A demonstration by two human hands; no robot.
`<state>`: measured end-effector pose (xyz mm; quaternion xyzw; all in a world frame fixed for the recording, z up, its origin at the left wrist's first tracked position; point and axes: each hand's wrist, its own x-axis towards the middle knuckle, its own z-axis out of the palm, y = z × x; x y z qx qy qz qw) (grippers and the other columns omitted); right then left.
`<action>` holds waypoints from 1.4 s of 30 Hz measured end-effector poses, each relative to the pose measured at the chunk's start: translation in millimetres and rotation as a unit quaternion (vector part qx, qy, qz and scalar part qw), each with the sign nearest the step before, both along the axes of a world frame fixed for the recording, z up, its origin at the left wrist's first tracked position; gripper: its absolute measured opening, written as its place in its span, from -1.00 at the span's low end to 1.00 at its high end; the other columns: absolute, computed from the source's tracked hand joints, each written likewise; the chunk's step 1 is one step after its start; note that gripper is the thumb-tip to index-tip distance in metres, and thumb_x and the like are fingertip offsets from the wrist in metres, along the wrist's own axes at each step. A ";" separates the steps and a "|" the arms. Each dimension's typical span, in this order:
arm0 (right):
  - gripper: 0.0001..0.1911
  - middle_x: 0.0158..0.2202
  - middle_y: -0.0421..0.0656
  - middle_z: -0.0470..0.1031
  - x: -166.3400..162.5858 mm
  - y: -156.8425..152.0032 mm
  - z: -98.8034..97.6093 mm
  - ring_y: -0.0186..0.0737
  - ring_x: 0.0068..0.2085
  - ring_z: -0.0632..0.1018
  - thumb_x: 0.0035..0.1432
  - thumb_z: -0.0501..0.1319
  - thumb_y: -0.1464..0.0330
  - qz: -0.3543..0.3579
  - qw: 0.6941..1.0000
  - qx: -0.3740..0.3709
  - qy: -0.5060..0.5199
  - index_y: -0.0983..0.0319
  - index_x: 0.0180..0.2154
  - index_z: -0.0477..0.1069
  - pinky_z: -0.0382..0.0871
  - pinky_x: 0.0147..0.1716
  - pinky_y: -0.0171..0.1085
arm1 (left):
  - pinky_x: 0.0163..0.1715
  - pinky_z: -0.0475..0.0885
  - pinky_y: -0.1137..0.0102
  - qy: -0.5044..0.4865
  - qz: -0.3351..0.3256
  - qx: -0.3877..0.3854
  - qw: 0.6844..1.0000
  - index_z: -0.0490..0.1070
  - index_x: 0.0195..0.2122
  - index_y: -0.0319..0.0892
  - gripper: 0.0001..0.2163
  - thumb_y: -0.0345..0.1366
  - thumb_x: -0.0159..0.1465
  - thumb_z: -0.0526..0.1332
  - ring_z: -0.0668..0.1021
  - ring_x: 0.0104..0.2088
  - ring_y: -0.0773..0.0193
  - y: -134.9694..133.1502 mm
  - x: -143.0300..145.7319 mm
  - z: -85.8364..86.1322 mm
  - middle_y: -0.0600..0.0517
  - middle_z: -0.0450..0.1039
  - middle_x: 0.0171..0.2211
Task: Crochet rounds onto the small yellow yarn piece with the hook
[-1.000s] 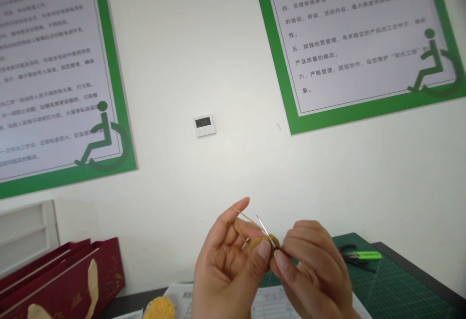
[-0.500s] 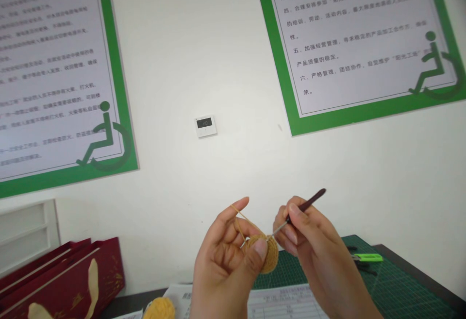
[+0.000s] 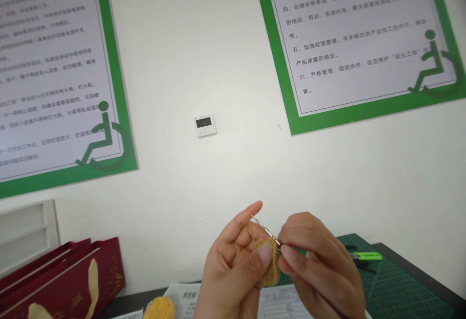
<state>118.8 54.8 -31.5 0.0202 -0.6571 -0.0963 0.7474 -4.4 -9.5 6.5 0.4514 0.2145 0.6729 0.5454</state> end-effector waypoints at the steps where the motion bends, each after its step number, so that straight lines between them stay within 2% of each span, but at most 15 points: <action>1: -0.68 -0.35 -0.18 0.56 -3.2 -0.9 -1.4 -0.21 -0.39 0.51 0.28 0.23 0.52 0.071 0.997 -0.026 0.009 0.05 0.00 0.46 0.47 -0.41 -0.16 | -0.30 0.49 0.47 -0.003 -0.025 -0.014 1.000 0.68 -0.01 -0.17 -0.54 -0.44 0.02 0.56 0.58 -0.39 0.34 -0.8 -1.2 1.5 -0.02 0.55 -0.37; 2: -0.78 -0.38 -0.18 0.52 -6.9 -2.2 -2.5 -0.20 -0.38 0.51 0.35 0.19 0.43 0.140 0.987 -0.068 0.047 0.04 -0.03 0.46 0.45 -0.42 -0.16 | -0.29 0.49 0.49 -0.006 -0.036 -0.020 0.999 0.69 -0.02 -0.18 -0.54 -0.45 0.01 0.57 0.58 -0.37 0.34 -1.4 -2.4 2.8 -0.03 0.55 -0.37; 4: -0.89 -0.42 -0.21 0.47 -13.5 -5.4 -2.4 -0.19 -0.36 0.52 0.41 0.13 0.34 0.264 0.946 -0.147 0.120 0.04 -0.11 0.43 0.45 -0.39 -0.17 | -0.31 0.47 0.52 -0.007 -0.030 -0.017 0.999 0.69 -0.04 -0.18 -0.55 -0.46 0.00 0.57 0.56 -0.38 0.36 -2.1 -4.4 4.7 -0.02 0.54 -0.40; 7: -0.81 -0.47 -0.22 0.47 -16.6 -10.0 3.8 -0.22 -0.40 0.50 0.47 0.03 0.28 0.397 0.879 -0.237 0.119 0.08 -0.20 0.38 0.42 -0.39 -0.21 | -0.33 0.46 0.51 0.007 -0.007 -0.011 1.000 0.70 -0.07 -0.18 -0.58 -0.45 -0.01 0.57 0.55 -0.39 0.35 -1.4 -4.7 4.5 -0.03 0.55 -0.40; 9: -0.74 -0.53 -0.25 0.40 -16.1 -11.6 9.7 -0.26 -0.47 0.44 0.45 0.04 0.24 0.478 0.820 -0.297 0.108 0.13 -0.31 0.36 0.38 -0.46 -0.26 | -0.31 0.48 0.44 0.015 0.006 0.013 1.000 0.71 -0.10 -0.17 -0.60 -0.42 -0.02 0.58 0.57 -0.37 0.29 0.0 -2.6 2.5 -0.04 0.56 -0.40; 12: -0.67 -0.54 -0.27 0.35 -18.0 -12.4 15.1 -0.33 -0.52 0.36 0.39 0.15 0.16 0.553 0.737 -0.379 0.087 0.17 -0.42 0.33 0.35 -0.50 -0.31 | -0.39 0.47 0.42 0.026 0.071 0.080 0.994 0.71 -0.12 -0.11 -0.66 -0.41 0.03 0.56 0.55 -0.44 0.31 2.4 2.7 -0.9 0.02 0.55 -0.43; 14: -0.66 -0.51 -0.26 0.38 -21.5 -12.3 14.7 -0.34 -0.49 0.37 0.34 0.22 0.12 0.560 0.716 -0.408 0.082 0.18 -0.41 0.34 0.37 -0.47 -0.33 | -0.45 0.45 0.47 0.034 0.124 0.104 0.986 0.71 -0.14 -0.07 -0.69 -0.42 0.08 0.54 0.52 -0.50 0.37 3.3 5.6 -2.6 0.07 0.53 -0.45; 16: -0.69 -0.45 -0.27 0.42 -24.8 -11.5 12.0 -0.35 -0.43 0.41 0.32 0.26 0.12 0.534 0.733 -0.412 0.092 0.16 -0.37 0.36 0.40 -0.41 -0.35 | -0.46 0.45 0.50 0.040 0.157 0.110 0.981 0.70 -0.13 -0.04 -0.70 -0.41 0.09 0.53 0.53 -0.49 0.38 3.8 7.0 -3.8 0.09 0.52 -0.46; 21: -0.86 -0.25 -0.24 0.54 -24.5 -5.2 3.6 -0.33 -0.20 0.54 0.39 0.21 0.21 0.388 0.849 -0.347 0.094 0.09 -0.23 0.44 0.45 -0.15 -0.33 | -0.44 0.46 0.50 0.054 0.168 0.109 0.978 0.69 -0.09 -0.05 -0.68 -0.40 0.10 0.52 0.52 -0.46 0.38 5.3 5.3 -6.9 0.08 0.51 -0.40; 23: -0.90 -0.25 -0.24 0.57 -21.7 -3.2 1.9 -0.32 -0.18 0.56 0.41 0.18 0.24 0.355 0.874 -0.322 0.080 0.07 -0.19 0.44 0.46 -0.12 -0.31 | -0.45 0.45 0.50 0.053 0.166 0.110 0.978 0.69 -0.09 -0.05 -0.68 -0.40 0.11 0.52 0.52 -0.46 0.38 6.7 4.5 -8.2 0.08 0.50 -0.40; 30: -0.83 -0.35 -0.27 0.58 -12.9 -2.1 7.0 -0.34 -0.28 0.59 0.40 0.19 0.17 0.369 0.875 -0.299 0.090 0.09 -0.23 0.40 0.47 -0.20 -0.34 | -0.47 0.41 0.53 0.058 0.158 0.109 0.980 0.68 -0.08 -0.05 -0.67 -0.44 0.11 0.51 0.48 -0.48 0.40 9.3 2.3 -8.9 0.06 0.53 -0.42; 33: -0.85 -0.36 -0.27 0.58 -8.6 0.7 8.9 -0.32 -0.30 0.60 0.42 0.17 0.19 0.356 0.890 -0.277 0.068 0.08 -0.21 0.39 0.49 -0.23 -0.32 | -0.49 0.40 0.53 0.056 0.151 0.101 0.982 0.69 -0.09 -0.06 -0.66 -0.44 0.09 0.52 0.48 -0.48 0.40 9.1 1.8 -8.4 0.07 0.51 -0.42; 38: -0.90 -0.30 -0.24 0.58 -0.6 2.0 7.3 -0.29 -0.25 0.62 0.46 0.11 0.28 0.282 0.932 -0.224 0.040 0.09 -0.15 0.38 0.51 -0.19 -0.25 | -0.49 0.40 0.53 0.055 0.160 0.097 0.981 0.68 -0.09 -0.09 -0.66 -0.44 0.09 0.52 0.48 -0.47 0.39 8.8 2.5 -8.4 0.05 0.51 -0.41; 42: -0.87 -0.25 -0.18 0.57 8.2 -2.6 9.8 -0.23 -0.21 0.60 0.46 0.07 0.38 0.189 0.970 -0.153 -0.003 0.12 -0.08 0.38 0.50 -0.17 -0.17 | -0.47 0.43 0.53 0.057 0.167 0.102 0.979 0.68 -0.09 -0.08 -0.66 -0.44 0.09 0.52 0.51 -0.46 0.38 7.5 4.2 -7.6 0.06 0.51 -0.42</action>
